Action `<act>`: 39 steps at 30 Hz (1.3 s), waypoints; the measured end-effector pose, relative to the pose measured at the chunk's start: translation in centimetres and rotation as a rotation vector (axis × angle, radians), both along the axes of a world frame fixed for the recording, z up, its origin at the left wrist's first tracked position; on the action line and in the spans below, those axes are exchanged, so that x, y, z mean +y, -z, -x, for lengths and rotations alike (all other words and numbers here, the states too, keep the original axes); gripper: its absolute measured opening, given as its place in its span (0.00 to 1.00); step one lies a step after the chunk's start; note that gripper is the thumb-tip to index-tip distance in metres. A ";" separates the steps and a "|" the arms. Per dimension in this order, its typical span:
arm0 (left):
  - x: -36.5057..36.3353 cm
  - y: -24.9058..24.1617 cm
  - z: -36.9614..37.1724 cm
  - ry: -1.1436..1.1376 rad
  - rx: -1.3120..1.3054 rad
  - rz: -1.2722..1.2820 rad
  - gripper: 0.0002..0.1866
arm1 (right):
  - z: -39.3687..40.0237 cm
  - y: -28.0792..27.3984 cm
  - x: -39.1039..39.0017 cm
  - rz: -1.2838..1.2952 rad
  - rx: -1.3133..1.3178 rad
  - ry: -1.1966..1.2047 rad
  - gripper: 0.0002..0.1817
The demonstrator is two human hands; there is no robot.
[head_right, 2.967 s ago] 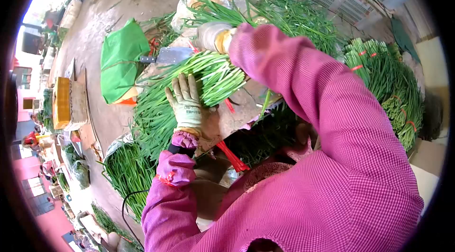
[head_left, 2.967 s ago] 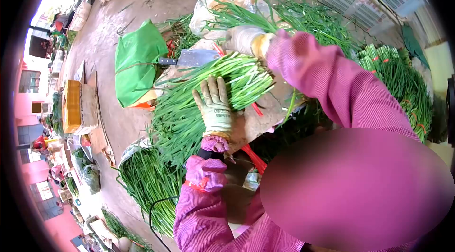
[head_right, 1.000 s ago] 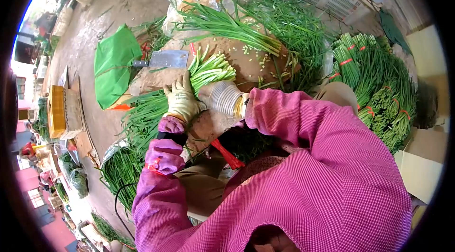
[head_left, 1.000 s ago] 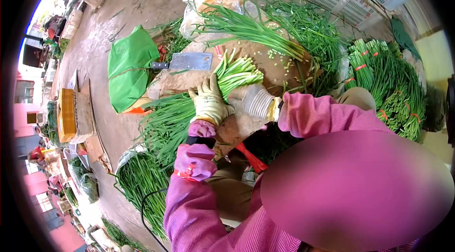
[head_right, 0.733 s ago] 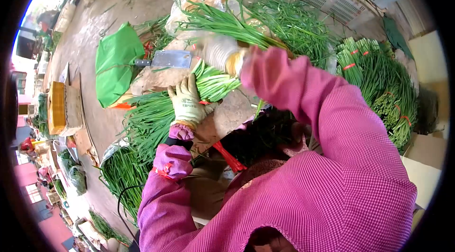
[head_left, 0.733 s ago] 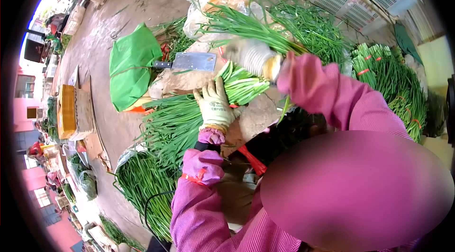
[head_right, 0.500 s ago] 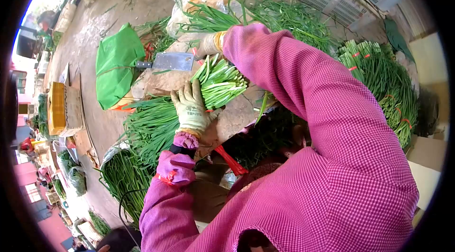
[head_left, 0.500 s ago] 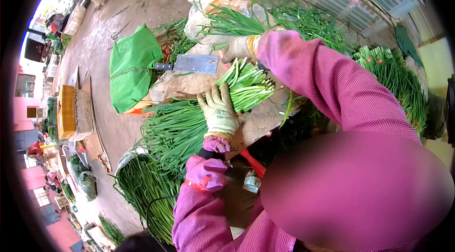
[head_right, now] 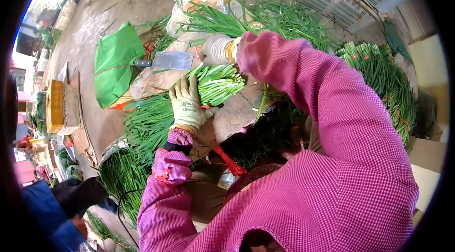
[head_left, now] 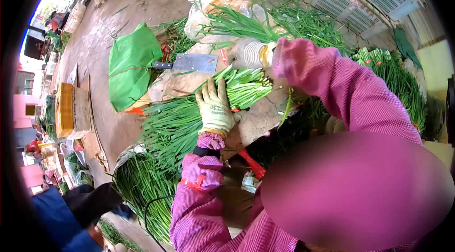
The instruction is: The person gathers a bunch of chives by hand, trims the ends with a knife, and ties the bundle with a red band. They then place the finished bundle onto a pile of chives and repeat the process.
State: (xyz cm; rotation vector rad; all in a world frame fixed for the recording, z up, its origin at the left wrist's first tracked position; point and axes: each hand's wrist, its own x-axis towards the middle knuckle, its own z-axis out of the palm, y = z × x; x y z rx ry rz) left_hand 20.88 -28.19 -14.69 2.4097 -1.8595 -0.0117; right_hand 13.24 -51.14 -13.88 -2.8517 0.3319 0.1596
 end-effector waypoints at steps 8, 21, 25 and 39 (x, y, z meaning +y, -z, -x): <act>-0.2 -0.3 -0.3 -0.009 0.017 -0.052 0.63 | 2.1 -1.3 -3.5 -0.078 0.079 -0.064 0.15; -0.1 0.0 -0.1 0.053 -0.077 -0.068 0.65 | -5.9 0.0 -2.6 -0.403 0.254 0.235 0.35; 0.1 0.0 0.2 0.044 -0.097 -0.064 0.66 | -6.9 0.9 -2.9 -0.412 0.136 0.276 0.24; -0.3 -0.3 -0.6 0.072 -0.039 -0.049 0.69 | -4.4 0.7 1.3 -0.181 0.394 0.299 0.20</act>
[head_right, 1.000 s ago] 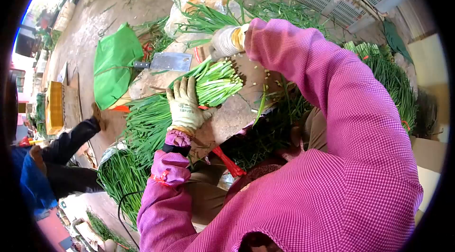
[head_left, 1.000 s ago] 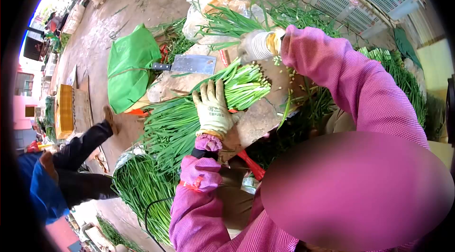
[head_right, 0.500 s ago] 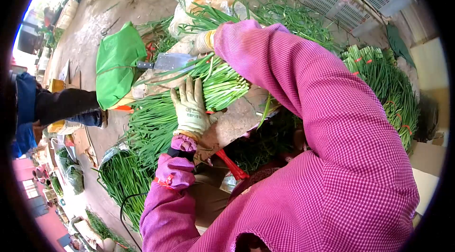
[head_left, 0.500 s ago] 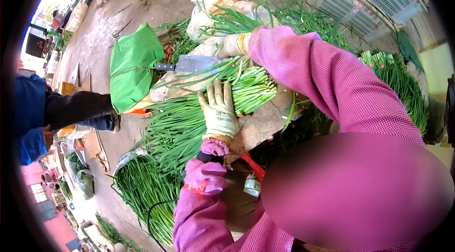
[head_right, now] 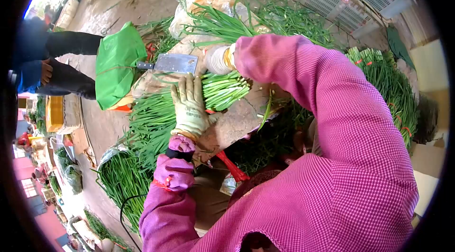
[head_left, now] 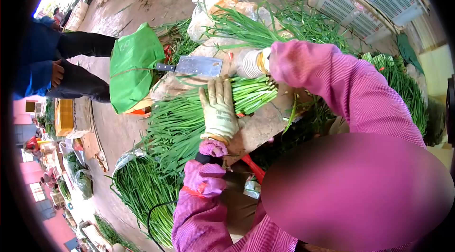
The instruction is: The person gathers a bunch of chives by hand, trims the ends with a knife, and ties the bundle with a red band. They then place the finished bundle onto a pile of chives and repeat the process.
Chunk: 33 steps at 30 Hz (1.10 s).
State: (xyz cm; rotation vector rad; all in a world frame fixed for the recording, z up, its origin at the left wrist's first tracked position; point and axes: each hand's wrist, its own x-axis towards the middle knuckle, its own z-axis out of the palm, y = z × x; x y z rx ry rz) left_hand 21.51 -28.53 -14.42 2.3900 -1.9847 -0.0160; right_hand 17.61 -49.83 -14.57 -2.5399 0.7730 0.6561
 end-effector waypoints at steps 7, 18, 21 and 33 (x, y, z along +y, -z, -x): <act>-2.4 -0.2 -2.2 0.038 0.131 -0.233 0.66 | 1.6 2.7 -2.3 0.007 -0.208 -0.354 0.15; 0.1 2.8 -1.4 0.177 0.154 0.199 0.58 | 0.4 -4.3 -0.2 -0.165 -0.633 -0.182 0.27; 0.7 2.8 -1.0 0.181 0.112 0.186 0.57 | -1.1 -3.6 4.8 0.182 -0.535 -0.318 0.18; 5.0 2.9 2.0 0.012 0.106 0.184 0.47 | 9.4 -1.5 10.5 0.106 -0.864 -0.118 0.07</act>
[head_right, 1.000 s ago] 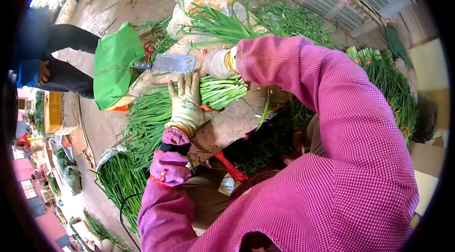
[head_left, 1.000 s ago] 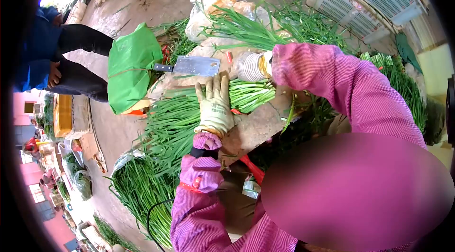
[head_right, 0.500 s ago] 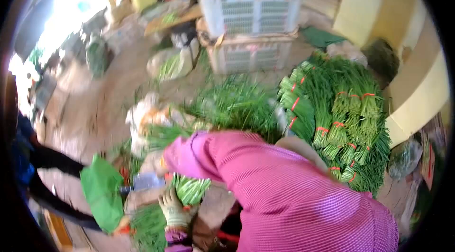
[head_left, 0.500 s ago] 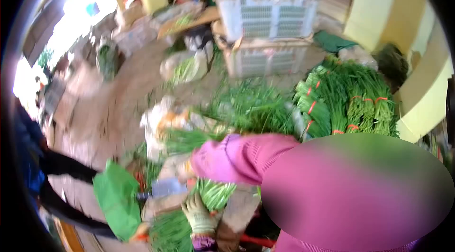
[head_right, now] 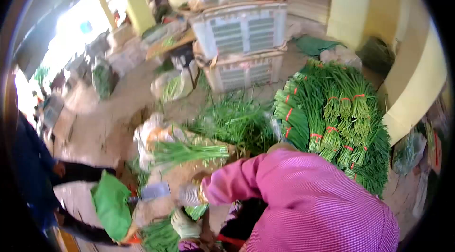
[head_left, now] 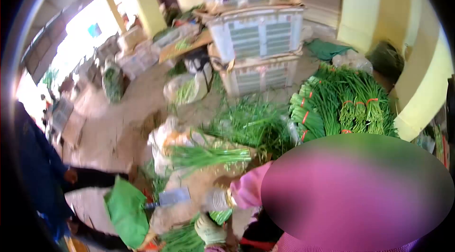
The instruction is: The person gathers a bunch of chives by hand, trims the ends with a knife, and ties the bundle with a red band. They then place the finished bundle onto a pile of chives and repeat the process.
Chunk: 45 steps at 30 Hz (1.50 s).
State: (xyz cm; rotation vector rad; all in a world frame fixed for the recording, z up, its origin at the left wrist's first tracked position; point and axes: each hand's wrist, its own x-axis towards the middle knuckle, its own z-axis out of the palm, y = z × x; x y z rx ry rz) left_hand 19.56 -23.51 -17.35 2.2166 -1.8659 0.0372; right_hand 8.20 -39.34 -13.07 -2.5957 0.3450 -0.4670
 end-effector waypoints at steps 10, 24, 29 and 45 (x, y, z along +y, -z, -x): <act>-3.9 -3.3 -0.2 -0.019 -0.174 -0.205 0.66 | -2.5 1.6 -4.1 -0.127 0.494 0.088 0.23; -5.9 -0.2 -3.3 0.103 0.033 -0.541 0.54 | 1.7 -2.4 1.6 0.017 0.336 0.011 0.18; -6.0 -2.9 -2.2 0.060 0.070 -0.581 0.58 | 1.7 0.5 1.6 -0.016 0.242 0.003 0.17; -6.4 -2.4 -2.0 0.023 0.158 -0.453 0.46 | -1.3 -0.5 -0.8 -0.401 0.476 0.250 0.20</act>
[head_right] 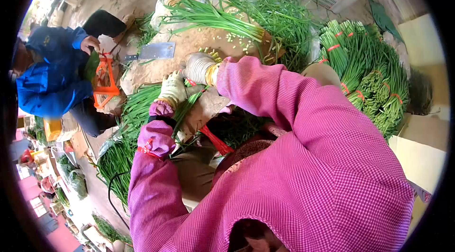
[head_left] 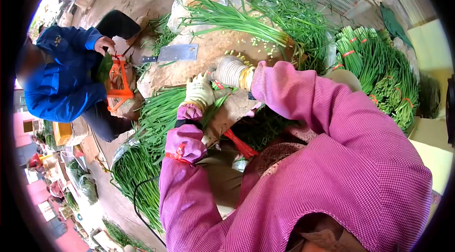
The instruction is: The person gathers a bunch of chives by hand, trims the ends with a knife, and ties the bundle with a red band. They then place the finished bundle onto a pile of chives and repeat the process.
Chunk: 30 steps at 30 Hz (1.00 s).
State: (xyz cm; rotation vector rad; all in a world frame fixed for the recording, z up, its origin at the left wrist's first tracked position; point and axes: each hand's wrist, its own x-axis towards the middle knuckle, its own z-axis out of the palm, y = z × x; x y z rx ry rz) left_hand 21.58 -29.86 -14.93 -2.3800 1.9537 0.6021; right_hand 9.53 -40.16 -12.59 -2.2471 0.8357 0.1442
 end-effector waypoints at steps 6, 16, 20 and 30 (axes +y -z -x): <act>-0.1 1.1 -0.7 -0.024 0.039 -0.015 0.51 | 2.2 -1.6 -1.6 -0.034 -0.123 -0.058 0.22; 0.8 1.3 0.5 -0.049 0.003 0.113 0.53 | -2.1 -2.2 -2.8 0.242 0.314 -0.187 0.23; 1.0 1.1 0.8 -0.079 0.048 0.154 0.54 | -2.3 -1.9 -2.5 0.256 0.229 -0.138 0.23; 1.2 1.6 0.8 -0.075 -0.028 0.078 0.52 | -0.2 2.1 1.6 0.470 0.022 -0.188 0.17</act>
